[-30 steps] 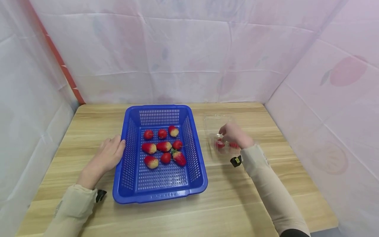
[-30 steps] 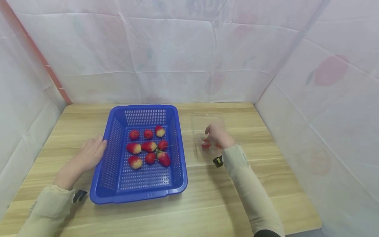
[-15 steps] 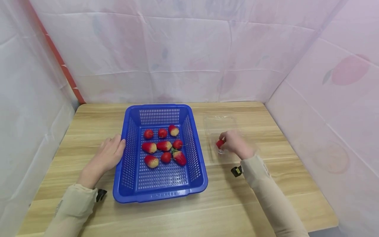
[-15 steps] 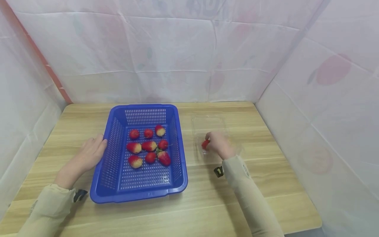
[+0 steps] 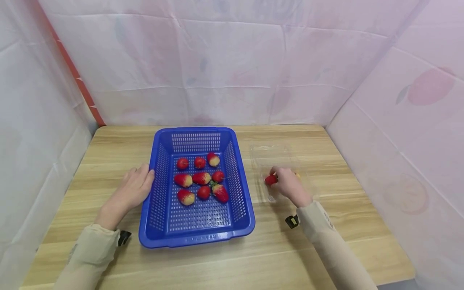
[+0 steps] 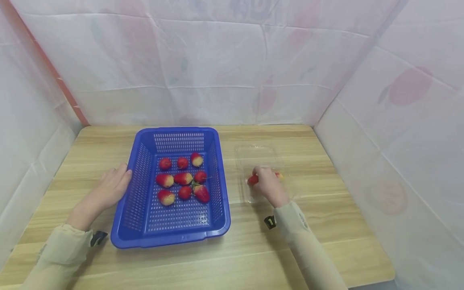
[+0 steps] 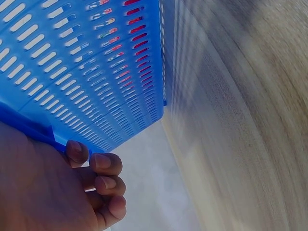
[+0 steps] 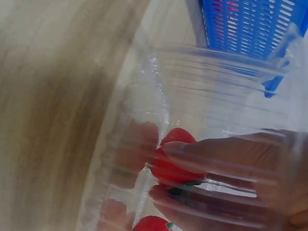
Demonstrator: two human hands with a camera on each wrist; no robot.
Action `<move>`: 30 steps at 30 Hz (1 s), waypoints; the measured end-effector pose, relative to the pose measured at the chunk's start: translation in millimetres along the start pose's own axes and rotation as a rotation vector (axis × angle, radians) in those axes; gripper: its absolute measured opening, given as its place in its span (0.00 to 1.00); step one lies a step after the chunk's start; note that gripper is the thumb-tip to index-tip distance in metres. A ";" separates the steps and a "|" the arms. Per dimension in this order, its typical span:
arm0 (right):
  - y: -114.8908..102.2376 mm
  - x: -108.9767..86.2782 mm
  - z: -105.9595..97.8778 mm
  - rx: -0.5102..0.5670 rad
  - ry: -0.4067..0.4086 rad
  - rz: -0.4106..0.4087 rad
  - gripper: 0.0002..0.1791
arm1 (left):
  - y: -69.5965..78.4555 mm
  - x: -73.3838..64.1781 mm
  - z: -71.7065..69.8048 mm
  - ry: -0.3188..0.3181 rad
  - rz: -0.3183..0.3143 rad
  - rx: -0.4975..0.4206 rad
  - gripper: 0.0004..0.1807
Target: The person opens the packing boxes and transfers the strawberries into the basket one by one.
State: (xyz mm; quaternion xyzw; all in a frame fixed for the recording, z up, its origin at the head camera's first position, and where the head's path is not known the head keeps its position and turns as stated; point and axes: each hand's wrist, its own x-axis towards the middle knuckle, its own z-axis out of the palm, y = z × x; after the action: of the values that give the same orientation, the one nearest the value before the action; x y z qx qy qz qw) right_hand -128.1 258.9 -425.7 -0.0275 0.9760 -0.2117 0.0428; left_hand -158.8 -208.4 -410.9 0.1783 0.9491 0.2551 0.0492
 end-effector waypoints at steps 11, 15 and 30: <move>0.4 -7.1 -3.5 -0.014 0.029 -0.008 0.13 | 0.0 0.2 -0.7 0.000 0.003 0.019 0.20; -2.1 -7.8 -8.0 0.019 0.012 -0.002 0.12 | 0.2 -0.1 -1.0 0.000 0.004 0.017 0.20; -13.7 -10.4 -38.2 0.074 0.013 -0.003 0.14 | 0.1 0.3 -0.8 -0.005 0.000 0.014 0.20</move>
State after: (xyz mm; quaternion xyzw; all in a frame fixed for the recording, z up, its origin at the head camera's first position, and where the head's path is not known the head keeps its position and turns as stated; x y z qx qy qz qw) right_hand -120.9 262.9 -384.6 -0.0262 0.9677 -0.2479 0.0372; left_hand -159.2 -208.5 -410.2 0.1791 0.9507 0.2482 0.0505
